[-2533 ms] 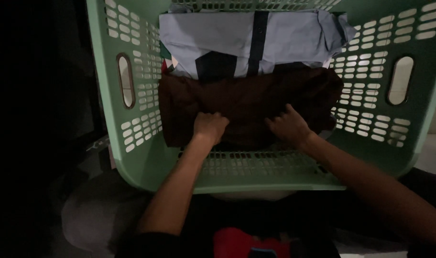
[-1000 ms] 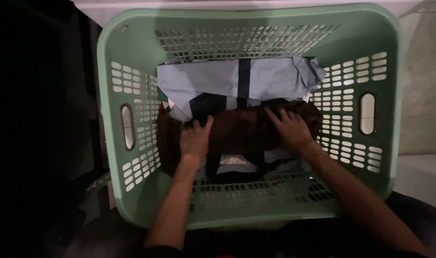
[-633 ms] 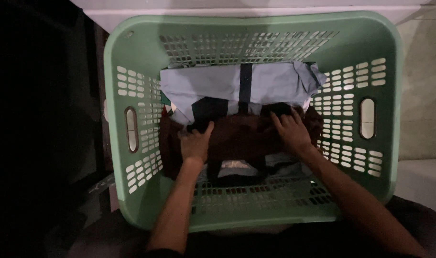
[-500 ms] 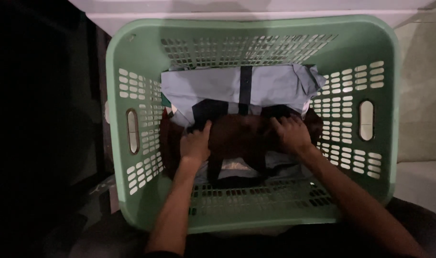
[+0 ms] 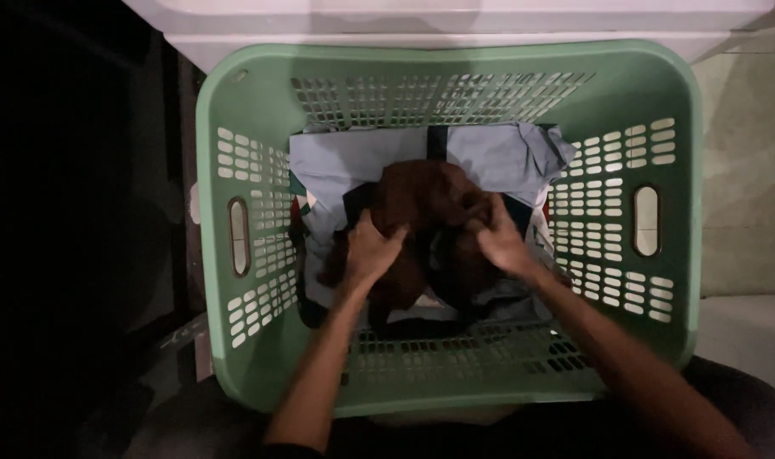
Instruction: Folding various items of clothing from a laundry basket and placing them into a dryer.
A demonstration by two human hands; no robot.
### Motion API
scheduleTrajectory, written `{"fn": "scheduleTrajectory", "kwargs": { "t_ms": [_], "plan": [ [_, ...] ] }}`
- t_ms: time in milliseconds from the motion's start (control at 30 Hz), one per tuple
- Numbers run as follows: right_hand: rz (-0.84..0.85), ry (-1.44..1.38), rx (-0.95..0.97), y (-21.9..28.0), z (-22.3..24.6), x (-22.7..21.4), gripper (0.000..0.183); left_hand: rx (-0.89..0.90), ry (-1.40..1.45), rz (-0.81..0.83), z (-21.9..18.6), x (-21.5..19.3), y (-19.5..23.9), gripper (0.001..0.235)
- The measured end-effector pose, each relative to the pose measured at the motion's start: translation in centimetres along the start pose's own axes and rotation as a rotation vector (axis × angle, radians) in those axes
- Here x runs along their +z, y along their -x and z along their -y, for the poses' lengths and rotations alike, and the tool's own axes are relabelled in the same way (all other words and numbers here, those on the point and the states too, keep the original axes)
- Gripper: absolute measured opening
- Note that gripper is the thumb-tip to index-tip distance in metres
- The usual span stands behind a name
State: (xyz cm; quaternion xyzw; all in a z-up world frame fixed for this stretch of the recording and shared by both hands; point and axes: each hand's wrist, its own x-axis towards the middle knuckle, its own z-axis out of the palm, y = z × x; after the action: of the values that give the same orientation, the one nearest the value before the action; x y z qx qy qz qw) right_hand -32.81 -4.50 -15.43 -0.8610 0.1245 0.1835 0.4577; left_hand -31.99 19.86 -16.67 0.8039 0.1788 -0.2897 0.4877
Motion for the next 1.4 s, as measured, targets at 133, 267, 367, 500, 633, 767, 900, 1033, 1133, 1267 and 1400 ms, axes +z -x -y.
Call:
{"fn": "scheduleTrajectory", "kwargs": {
  "t_ms": [133,267,367,500,633,767,900,1033,1133,1267,1400],
  "plan": [
    [0.017,-0.307,0.201,-0.6,-4.2,3.7,0.074,0.007,0.196,0.163,-4.4,0.6,4.0,0.092],
    [0.141,-0.618,0.072,-3.2,-28.4,11.2,0.085,0.076,0.116,0.394,-2.9,2.0,3.9,0.133],
    [0.147,-0.791,0.549,4.4,2.7,4.2,0.104,0.189,0.136,0.356,-3.2,2.3,3.9,0.13],
    [0.177,-0.771,0.522,3.5,1.4,3.5,0.109,0.247,0.095,0.342,-3.5,1.9,4.6,0.107],
    [0.377,-0.612,0.185,2.2,-4.6,2.9,0.103,0.2,-0.058,0.41,-1.5,2.1,3.9,0.101],
    [0.451,-0.438,-0.251,-0.9,-8.6,-0.7,0.113,0.217,-0.229,0.437,-2.9,0.6,4.9,0.09],
    [0.22,-0.093,-0.168,-0.3,-1.7,-2.4,0.141,0.535,-0.681,0.145,1.4,3.1,1.3,0.088],
    [0.376,0.169,-0.266,-0.1,0.3,-3.4,0.14,0.566,-0.965,0.367,3.7,4.3,0.0,0.081],
    [0.509,0.389,-0.15,0.8,2.0,-2.2,0.143,0.776,-0.982,0.333,7.6,7.0,-1.0,0.095],
    [0.567,0.556,-0.052,1.4,-0.5,-0.1,0.136,0.567,-0.697,0.502,3.1,3.6,2.6,0.089],
    [0.56,0.686,-0.066,1.7,-2.4,0.8,0.136,0.372,-0.466,0.546,-0.2,0.7,4.4,0.077]
  ]
}}
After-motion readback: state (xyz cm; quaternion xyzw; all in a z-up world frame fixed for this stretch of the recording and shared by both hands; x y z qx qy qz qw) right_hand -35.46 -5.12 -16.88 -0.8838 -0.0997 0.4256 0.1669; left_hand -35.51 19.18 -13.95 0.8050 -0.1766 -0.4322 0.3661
